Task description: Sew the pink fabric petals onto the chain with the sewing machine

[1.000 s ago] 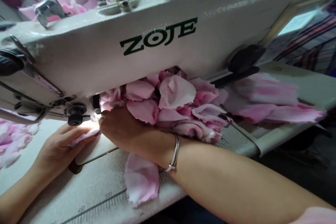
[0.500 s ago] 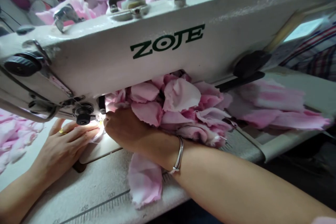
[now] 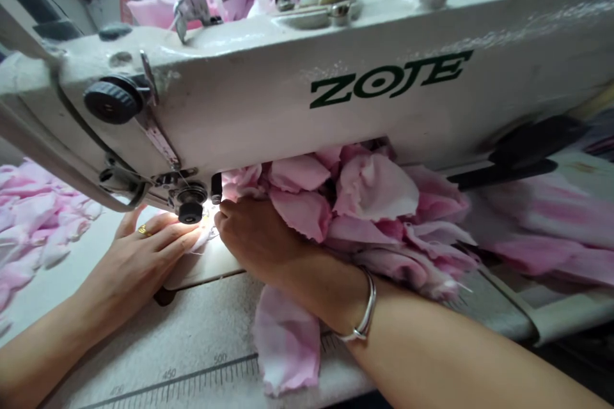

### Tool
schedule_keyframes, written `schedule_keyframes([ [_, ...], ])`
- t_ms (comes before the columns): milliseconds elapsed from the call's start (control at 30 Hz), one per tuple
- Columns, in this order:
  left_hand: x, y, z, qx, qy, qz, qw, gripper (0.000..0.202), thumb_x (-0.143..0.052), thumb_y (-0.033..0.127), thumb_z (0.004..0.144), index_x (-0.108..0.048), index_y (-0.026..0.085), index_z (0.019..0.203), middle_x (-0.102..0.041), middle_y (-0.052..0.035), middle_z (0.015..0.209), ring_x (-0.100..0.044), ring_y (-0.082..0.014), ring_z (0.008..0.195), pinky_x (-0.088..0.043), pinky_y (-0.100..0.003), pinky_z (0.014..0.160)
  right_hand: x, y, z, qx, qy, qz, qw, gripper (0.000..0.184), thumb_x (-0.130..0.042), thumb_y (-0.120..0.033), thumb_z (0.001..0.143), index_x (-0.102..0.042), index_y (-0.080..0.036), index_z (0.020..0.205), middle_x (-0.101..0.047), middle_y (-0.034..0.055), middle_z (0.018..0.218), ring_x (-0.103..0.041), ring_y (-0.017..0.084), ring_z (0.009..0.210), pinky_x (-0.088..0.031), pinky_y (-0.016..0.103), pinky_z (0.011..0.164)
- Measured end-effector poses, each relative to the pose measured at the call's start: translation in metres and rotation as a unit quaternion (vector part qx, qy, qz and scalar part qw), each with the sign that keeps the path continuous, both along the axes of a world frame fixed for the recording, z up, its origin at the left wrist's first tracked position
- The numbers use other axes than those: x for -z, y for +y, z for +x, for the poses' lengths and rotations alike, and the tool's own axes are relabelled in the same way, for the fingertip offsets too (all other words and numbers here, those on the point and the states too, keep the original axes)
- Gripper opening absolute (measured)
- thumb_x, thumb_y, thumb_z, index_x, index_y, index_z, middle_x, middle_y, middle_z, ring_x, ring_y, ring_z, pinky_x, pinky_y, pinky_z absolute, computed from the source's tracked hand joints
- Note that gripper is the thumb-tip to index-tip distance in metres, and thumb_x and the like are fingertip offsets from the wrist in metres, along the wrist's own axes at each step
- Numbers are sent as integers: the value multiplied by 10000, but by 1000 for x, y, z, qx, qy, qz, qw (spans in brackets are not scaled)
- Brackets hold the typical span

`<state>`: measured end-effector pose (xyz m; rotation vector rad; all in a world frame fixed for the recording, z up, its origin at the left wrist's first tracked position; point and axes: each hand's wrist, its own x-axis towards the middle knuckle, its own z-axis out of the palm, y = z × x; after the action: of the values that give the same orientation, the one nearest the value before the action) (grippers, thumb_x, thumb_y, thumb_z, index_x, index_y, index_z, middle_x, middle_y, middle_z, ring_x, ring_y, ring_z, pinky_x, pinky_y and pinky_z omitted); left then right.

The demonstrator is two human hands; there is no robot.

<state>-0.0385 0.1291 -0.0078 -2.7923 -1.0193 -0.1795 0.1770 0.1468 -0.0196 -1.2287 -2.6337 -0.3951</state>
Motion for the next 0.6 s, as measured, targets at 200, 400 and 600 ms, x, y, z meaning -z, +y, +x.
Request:
schedule_keyframes([
  [200,5,9,-2,2,-31,13,999,338,-454,186,924,-499,296,1240,-639,9,1148,-541,-255,1081,-138,-563,1115,-2,-1,-1,13,19,15,1000,214,-457,-17,805,-599,-167,749,-655,80,758,-592,214,645,-362,334,543],
  [400,4,16,-3,39,-53,82,994,236,-434,152,939,-563,257,1107,-654,-2,987,-548,-177,855,-304,-468,1009,-2,-1,-2,16,22,3,1000,173,-491,-44,805,-598,-178,778,-649,61,783,-596,235,662,-376,353,528],
  [600,3,22,-1,39,-52,112,992,156,-441,173,941,-591,218,934,-575,-9,768,-475,-159,684,-384,-366,791,-7,-1,-1,1,8,-26,1000,176,-504,-69,838,-629,-170,766,-656,58,849,-611,217,751,-412,361,605],
])
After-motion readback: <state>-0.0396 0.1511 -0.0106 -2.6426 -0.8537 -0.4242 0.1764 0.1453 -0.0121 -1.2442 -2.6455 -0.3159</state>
